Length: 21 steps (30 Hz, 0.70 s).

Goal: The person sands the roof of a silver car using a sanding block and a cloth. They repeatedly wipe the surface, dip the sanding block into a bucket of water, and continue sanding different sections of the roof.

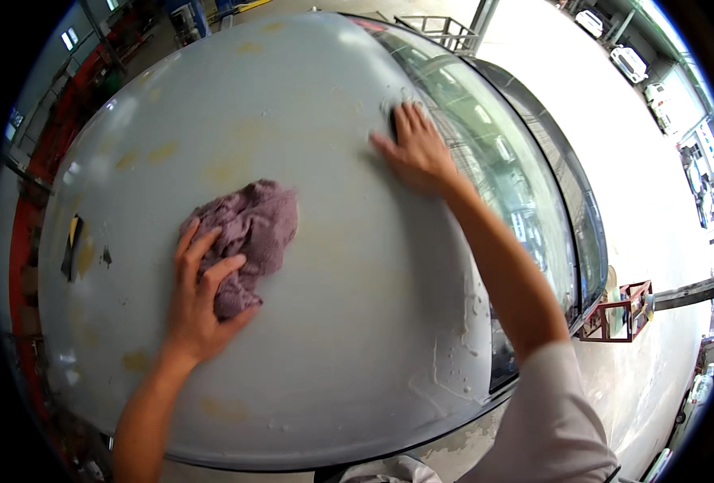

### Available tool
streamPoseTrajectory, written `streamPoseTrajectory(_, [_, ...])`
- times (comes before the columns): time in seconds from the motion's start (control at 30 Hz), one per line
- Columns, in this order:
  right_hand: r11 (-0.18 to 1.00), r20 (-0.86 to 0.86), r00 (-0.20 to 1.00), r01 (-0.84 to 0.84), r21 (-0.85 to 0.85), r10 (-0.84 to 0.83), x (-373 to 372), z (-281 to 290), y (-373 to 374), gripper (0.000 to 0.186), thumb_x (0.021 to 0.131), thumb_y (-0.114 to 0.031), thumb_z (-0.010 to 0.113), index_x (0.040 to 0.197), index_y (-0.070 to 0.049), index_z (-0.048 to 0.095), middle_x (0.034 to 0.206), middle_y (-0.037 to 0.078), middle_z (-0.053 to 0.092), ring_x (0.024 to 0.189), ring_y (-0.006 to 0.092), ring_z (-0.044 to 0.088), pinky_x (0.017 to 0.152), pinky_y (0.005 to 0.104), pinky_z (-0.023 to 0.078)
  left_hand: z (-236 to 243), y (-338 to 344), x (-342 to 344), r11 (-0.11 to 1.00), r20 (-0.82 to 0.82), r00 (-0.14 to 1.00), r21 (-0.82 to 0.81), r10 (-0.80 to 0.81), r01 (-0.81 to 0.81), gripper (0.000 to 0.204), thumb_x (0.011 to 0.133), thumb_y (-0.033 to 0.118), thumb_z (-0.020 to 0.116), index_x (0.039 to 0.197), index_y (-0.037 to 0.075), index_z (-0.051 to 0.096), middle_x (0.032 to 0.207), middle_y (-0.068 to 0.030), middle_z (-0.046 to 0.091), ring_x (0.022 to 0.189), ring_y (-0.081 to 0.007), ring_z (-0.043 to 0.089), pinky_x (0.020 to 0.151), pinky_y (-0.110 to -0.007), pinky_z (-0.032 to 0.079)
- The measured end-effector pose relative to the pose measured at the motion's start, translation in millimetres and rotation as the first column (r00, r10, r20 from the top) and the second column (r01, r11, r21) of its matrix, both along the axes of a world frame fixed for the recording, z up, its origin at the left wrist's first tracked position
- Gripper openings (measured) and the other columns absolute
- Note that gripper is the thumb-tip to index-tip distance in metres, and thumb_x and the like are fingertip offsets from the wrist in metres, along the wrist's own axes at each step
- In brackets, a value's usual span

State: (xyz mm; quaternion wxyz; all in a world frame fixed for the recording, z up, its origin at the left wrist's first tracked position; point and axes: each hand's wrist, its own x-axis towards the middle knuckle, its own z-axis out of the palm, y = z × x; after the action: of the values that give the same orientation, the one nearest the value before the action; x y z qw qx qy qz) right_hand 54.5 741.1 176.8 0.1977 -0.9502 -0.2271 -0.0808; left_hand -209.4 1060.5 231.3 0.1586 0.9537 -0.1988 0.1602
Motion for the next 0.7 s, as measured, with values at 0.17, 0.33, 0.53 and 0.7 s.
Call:
streamPoseTrajectory(0.17, [0.971,-0.002,0.991,-0.131,-0.201,0.134,-110.9,0.5,-31.2,0.109,0.092,-0.078,0.042,0.155,0.01,0.026,0.164,0.028,0.022,0.156,0.0389,0.016,0.127,0.0452,0.016,-4.6,8.6,-13.5,0.998,-0.022,0.999,0.03,0.049,-0.049,0.064,0.078,0.03,0.081,0.133,0.017,0.051,0.151,-0.0203,0.036,0.147,-0.0503,0.026,0.117,-0.063,0.027])
streamPoseTrajectory(0.33, [0.998,-0.034,0.999,0.041,-0.036,-0.043,54.4,16.8,-0.7,0.103,0.094,-0.075,0.041,0.154,0.008,0.03,0.164,0.026,0.024,0.156,0.0357,0.017,0.127,0.0419,0.015,3.3,-7.8,1.1,1.0,-0.007,1.0,0.007,0.008,-0.008,0.063,0.079,0.03,0.081,0.133,0.018,0.051,0.151,-0.0203,0.036,0.147,-0.0502,0.026,0.116,-0.063,0.028])
streamPoseTrajectory(0.53, [0.992,0.05,0.993,-0.101,-0.076,0.105,-49.8,-5.2,10.9,0.103,0.095,-0.073,0.045,0.154,0.009,0.029,0.163,0.029,0.025,0.155,0.0384,0.02,0.126,0.0449,0.016,4.7,7.3,-15.5,0.998,-0.061,0.997,-0.005,0.055,-0.056,0.062,0.079,0.029,0.08,0.133,0.019,0.052,0.153,-0.0187,0.036,0.148,-0.0485,0.025,0.117,-0.062,0.029])
streamPoseTrajectory(0.7, [0.938,-0.025,0.949,-0.314,-0.149,0.314,-143.1,9.5,-18.4,0.106,0.094,-0.076,0.043,0.157,0.007,0.025,0.165,0.027,0.023,0.156,0.0383,0.014,0.127,0.0479,0.011,1.0,8.4,-16.1,0.998,-0.026,0.998,-0.038,0.051,-0.052,0.065,0.078,0.027,0.081,0.135,0.019,0.052,0.153,-0.0188,0.037,0.148,-0.0484,0.025,0.118,-0.06,0.028])
